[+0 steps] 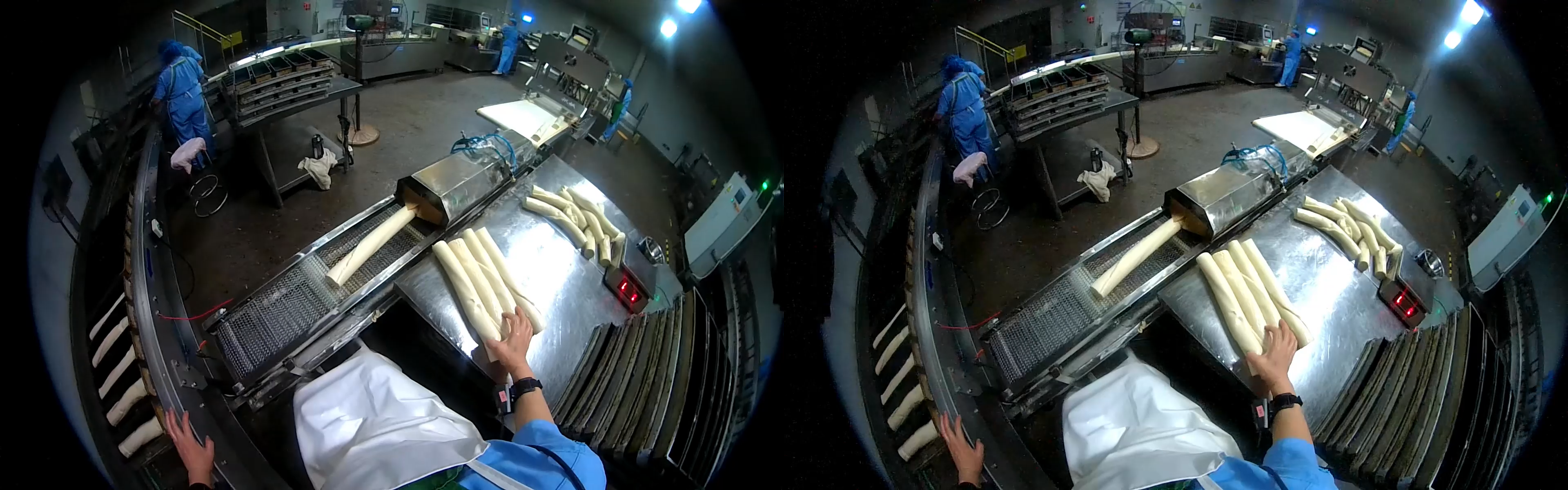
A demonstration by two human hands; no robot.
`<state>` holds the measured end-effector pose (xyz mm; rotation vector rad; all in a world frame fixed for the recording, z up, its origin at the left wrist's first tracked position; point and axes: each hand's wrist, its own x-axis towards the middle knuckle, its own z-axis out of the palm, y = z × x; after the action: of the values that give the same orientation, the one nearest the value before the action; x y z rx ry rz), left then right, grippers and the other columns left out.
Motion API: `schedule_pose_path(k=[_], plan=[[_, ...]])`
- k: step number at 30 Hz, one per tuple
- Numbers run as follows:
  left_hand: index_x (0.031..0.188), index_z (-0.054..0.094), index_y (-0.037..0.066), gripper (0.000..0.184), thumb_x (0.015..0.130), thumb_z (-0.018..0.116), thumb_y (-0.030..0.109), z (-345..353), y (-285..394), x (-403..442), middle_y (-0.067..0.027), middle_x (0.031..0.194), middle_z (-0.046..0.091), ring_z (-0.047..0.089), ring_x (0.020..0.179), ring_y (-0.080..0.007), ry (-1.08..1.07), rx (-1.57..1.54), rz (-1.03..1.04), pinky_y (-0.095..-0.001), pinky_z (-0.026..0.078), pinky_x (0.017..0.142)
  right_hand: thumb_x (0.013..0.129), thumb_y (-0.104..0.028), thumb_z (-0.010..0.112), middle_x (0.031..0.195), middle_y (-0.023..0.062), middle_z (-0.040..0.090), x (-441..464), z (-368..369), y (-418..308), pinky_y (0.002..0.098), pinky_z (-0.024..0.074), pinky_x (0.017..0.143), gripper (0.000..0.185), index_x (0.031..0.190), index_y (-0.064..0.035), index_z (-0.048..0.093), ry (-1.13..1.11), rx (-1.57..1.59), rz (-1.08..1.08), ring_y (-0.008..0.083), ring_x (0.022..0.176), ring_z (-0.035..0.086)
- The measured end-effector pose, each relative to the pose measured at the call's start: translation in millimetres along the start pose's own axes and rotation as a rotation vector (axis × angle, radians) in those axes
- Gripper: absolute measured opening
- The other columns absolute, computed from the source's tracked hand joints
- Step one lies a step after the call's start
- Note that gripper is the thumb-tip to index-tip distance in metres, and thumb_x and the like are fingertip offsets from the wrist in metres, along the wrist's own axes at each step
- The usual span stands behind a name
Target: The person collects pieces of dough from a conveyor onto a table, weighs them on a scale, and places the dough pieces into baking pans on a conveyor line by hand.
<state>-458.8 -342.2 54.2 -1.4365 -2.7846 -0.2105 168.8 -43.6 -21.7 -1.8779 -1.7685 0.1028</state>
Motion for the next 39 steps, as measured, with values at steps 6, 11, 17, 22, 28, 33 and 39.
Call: schedule_pose_path(k=[6,11,17,22,28,33,39], plan=[[0.126,0.042,0.0,0.065,0.065,0.064,0.002,1.0,8.1,1.0,-0.0207,0.146,0.022,0.014,0.139,-0.039,-0.01,0.078,-0.047,-0.049,0.02,0.112,0.062,-0.033,0.065,0.139,0.0226,0.034,6.0,1.3,-12.0,0.0571,0.016,0.109,0.07,0.125,-0.0085,0.047,-0.004,-0.148,-0.222,0.0454,0.132,0.023],[0.127,0.044,0.004,0.065,0.066,0.063,-0.002,36.4,67.0,43.1,-0.0208,0.141,0.033,0.025,0.134,-0.0392,0.153,-0.166,0.101,-0.0458,0.022,0.111,0.072,-0.048,0.063,0.148,0.0162,0.027,25.7,-12.7,-46.9,0.0666,0.0128,0.105,0.077,0.138,-0.0155,0.04,-0.31,-0.343,-0.189,0.0483,0.134,0.018],[0.128,0.044,0.001,0.061,0.072,0.065,0.005,77.9,221.7,127.5,-0.0205,0.138,0.038,0.032,0.131,-0.0375,0.118,-0.444,0.374,-0.0432,0.027,0.11,0.069,-0.051,0.067,0.148,0.0131,0.027,50.0,-14.4,-43.8,0.0659,0.0146,0.105,0.068,0.129,-0.0232,0.053,-0.438,-0.294,-0.129,0.0495,0.133,0.015],[0.128,0.046,-0.002,0.058,0.079,0.065,0.023,114.2,307.8,179.1,-0.0214,0.127,0.05,0.047,0.119,-0.0358,0.063,-0.457,0.41,-0.0424,0.036,0.103,0.06,-0.052,0.072,0.136,0.0163,0.042,31.1,-24.5,-25.0,0.0641,0.0225,0.1,0.066,0.117,-0.0203,0.064,-0.452,-0.281,-0.195,0.0521,0.129,0.023],[0.117,0.054,0.003,0.046,0.078,0.063,0.027,109.5,346.6,178.8,-0.0166,0.104,0.064,0.06,0.097,-0.0351,-0.102,-0.357,0.283,-0.0434,0.045,0.089,0.06,-0.05,0.072,0.13,0.0177,0.046,27.5,-30.1,-30.9,0.0641,0.0193,0.103,0.069,0.123,-0.0254,0.059,-0.541,-0.299,-0.178,0.0552,0.127,0.022],[0.114,0.053,0.008,0.044,0.075,0.065,0.024,95.4,347.1,149.6,-0.0153,0.099,0.064,0.061,0.094,-0.034,-0.031,-0.351,0.417,-0.0429,0.047,0.085,0.06,-0.052,0.072,0.132,0.0179,0.043,47.1,-16.7,-47.8,0.0573,0.0262,0.105,0.076,0.129,-0.0279,0.053,-0.568,-0.402,-0.231,0.055,0.123,0.029],[0.097,0.061,0.003,0.035,0.071,0.068,0.025,79.4,312.0,122.2,-0.0189,0.094,0.065,0.063,0.087,-0.0361,-0.19,-0.372,0.263,-0.0443,0.049,0.079,0.062,-0.05,0.073,0.133,0.0205,0.043,55.4,-13.6,-64.7,0.0558,0.0365,0.098,0.074,0.129,-0.0238,0.053,-0.659,-0.378,-0.097,0.0544,0.12,0.036]])
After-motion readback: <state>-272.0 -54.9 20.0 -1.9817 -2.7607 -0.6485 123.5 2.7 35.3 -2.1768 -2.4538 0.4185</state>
